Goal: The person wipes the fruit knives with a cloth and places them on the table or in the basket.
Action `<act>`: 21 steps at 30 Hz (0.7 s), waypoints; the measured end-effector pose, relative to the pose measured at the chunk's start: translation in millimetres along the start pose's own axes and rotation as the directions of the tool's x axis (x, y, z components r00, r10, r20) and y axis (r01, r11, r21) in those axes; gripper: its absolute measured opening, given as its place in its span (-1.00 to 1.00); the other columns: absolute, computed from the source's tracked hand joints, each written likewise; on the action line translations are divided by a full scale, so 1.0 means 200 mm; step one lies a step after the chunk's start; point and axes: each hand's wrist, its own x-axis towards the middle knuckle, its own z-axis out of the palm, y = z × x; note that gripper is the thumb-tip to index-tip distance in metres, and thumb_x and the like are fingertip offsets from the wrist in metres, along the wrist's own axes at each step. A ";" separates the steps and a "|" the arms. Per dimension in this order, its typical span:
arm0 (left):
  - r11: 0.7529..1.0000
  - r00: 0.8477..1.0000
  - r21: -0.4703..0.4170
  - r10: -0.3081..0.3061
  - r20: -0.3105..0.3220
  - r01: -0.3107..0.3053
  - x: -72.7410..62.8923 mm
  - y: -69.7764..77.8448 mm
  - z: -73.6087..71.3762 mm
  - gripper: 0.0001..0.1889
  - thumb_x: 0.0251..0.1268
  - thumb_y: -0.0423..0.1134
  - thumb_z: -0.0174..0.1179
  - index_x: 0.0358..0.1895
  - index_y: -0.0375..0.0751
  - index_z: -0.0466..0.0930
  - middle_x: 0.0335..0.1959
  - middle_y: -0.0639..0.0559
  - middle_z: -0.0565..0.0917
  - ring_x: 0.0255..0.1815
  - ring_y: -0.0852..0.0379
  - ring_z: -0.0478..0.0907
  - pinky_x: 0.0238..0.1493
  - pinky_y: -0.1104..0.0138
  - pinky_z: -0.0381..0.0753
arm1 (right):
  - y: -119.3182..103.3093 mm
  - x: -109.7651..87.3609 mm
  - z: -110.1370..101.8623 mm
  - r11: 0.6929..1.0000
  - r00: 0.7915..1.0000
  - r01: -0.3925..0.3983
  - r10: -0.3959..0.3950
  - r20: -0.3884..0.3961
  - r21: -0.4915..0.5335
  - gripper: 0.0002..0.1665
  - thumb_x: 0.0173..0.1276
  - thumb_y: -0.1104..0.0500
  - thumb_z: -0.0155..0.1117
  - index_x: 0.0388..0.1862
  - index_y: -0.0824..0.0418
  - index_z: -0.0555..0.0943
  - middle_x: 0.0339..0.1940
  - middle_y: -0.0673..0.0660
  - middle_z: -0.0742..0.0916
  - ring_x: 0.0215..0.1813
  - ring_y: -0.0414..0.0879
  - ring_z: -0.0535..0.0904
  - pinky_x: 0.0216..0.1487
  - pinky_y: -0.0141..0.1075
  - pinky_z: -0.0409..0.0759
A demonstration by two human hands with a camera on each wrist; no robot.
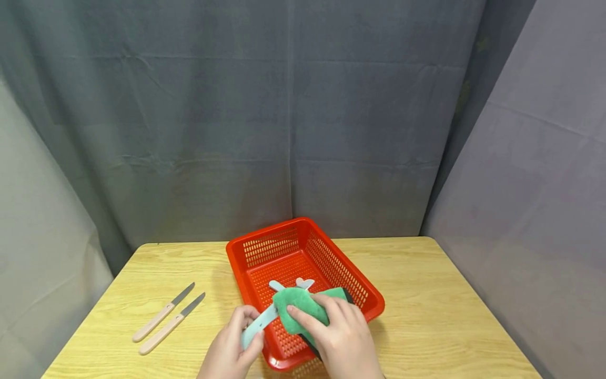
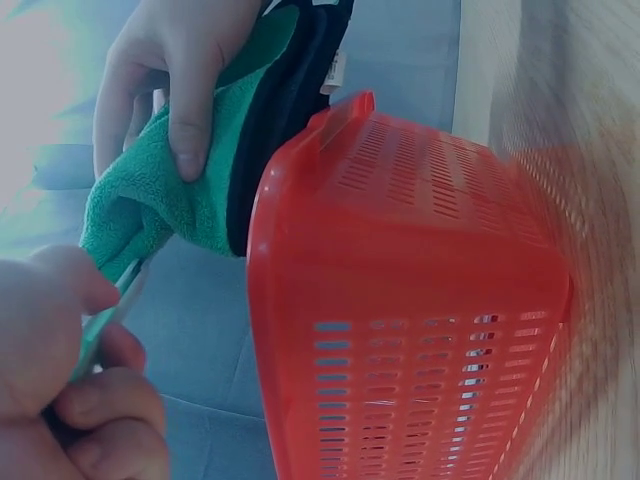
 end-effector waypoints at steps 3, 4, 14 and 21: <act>1.000 1.000 -0.013 0.021 -0.012 -0.021 0.00 0.00 0.00 -0.67 0.13 -0.38 0.32 -0.05 -0.08 0.47 -0.46 0.32 0.52 -0.57 0.50 0.26 -0.55 0.53 0.32 | 0.00 0.00 0.00 1.000 1.000 -0.015 0.015 0.000 0.000 -0.47 0.66 -0.20 -0.25 0.26 -0.30 0.66 0.00 0.16 0.73 -0.11 0.06 0.66 -0.24 -0.02 0.68; 0.999 1.000 -0.020 0.027 -0.014 -0.028 0.00 0.00 0.00 -0.66 0.13 -0.39 0.32 -0.05 -0.08 0.46 -0.46 0.32 0.51 -0.57 0.50 0.26 -0.55 0.53 0.32 | 0.00 0.00 0.00 1.000 1.000 -0.020 0.020 0.000 0.000 -0.47 0.66 -0.20 -0.25 0.26 -0.30 0.66 0.00 0.16 0.73 -0.11 0.06 0.66 -0.24 -0.02 0.68; 0.994 0.998 -0.091 0.055 -0.020 -0.057 0.00 0.00 -0.01 -0.63 0.07 -0.44 0.33 -0.05 -0.11 0.48 -0.47 0.41 0.48 -0.55 0.52 0.27 -0.54 0.53 0.34 | 0.01 0.00 -0.02 0.995 0.994 -0.099 0.098 -0.040 -0.030 -0.45 0.67 -0.20 -0.27 0.24 -0.27 0.69 0.00 0.16 0.72 -0.02 0.06 0.63 -0.27 -0.01 0.63; 0.989 1.000 -0.148 0.009 0.027 -0.005 0.00 0.02 -0.02 -0.63 0.11 -0.46 0.34 -0.06 -0.08 0.47 -0.50 0.34 0.49 -0.57 0.51 0.26 -0.54 0.53 0.35 | 0.04 -0.01 -0.02 0.983 0.979 -0.170 0.160 -0.125 -0.075 -0.47 0.70 -0.17 -0.24 0.17 -0.24 0.73 -0.03 0.20 0.70 -0.08 0.12 0.65 -0.24 0.07 0.62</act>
